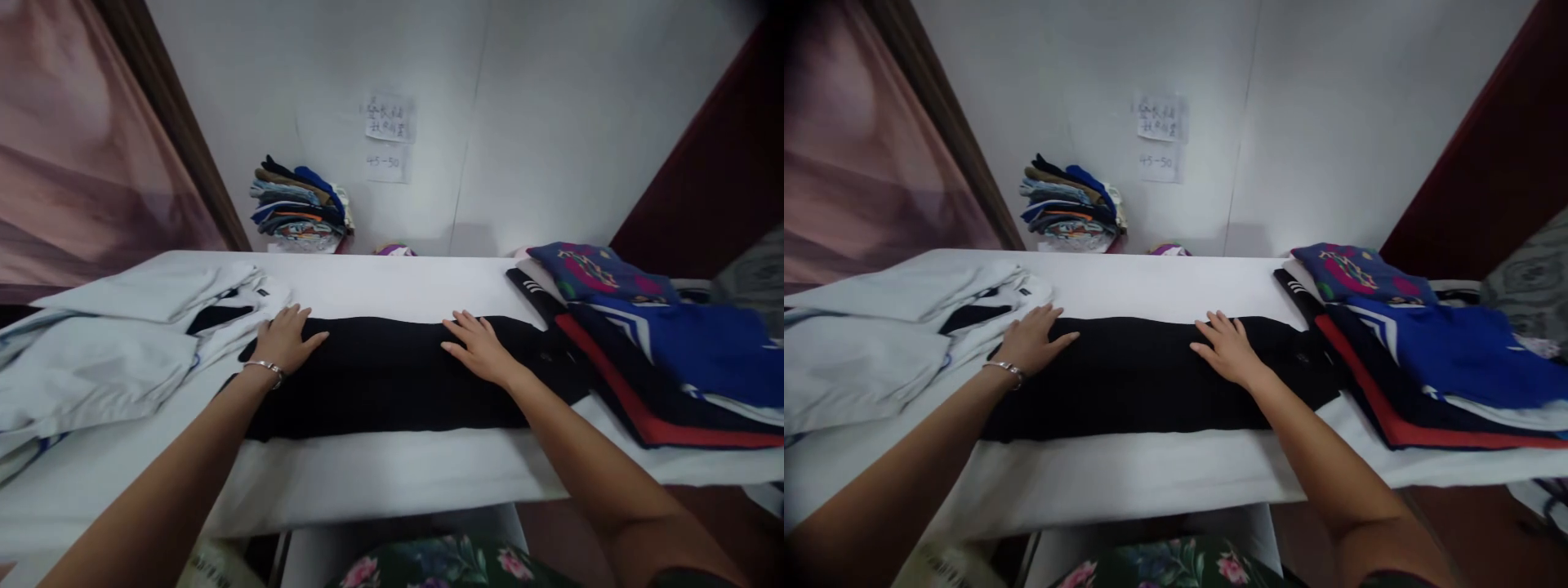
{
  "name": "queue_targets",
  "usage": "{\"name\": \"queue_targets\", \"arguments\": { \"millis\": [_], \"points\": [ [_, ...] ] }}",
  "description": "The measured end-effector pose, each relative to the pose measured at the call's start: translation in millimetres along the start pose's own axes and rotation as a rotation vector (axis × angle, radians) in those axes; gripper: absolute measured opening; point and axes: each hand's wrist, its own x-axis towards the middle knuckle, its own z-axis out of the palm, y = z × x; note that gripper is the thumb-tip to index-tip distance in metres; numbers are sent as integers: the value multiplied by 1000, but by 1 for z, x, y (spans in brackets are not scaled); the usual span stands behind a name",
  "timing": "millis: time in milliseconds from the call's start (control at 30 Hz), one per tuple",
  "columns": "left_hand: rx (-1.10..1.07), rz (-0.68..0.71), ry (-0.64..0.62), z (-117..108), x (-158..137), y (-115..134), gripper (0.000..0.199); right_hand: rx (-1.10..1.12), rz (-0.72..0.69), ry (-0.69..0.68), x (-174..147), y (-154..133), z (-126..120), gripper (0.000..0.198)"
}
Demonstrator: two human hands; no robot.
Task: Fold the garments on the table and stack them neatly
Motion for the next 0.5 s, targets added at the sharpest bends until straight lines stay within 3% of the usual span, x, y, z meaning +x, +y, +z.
{"name": "queue_targets", "arguments": {
  "millis": [67,233,367,500],
  "points": [
    [12,72,-58,10,0,14,64,-98,76,-5,-1,33,-2,62],
    [31,92,-285,38,1,22,63,-164,381,-207,-23,110,10,63],
    [48,97,-272,46,3,18,68,-126,379,-185,-32,128,19,67],
    [70,97,-261,47,3,17,67,-103,361,-114,-24,136,10,60]
  ]
}}
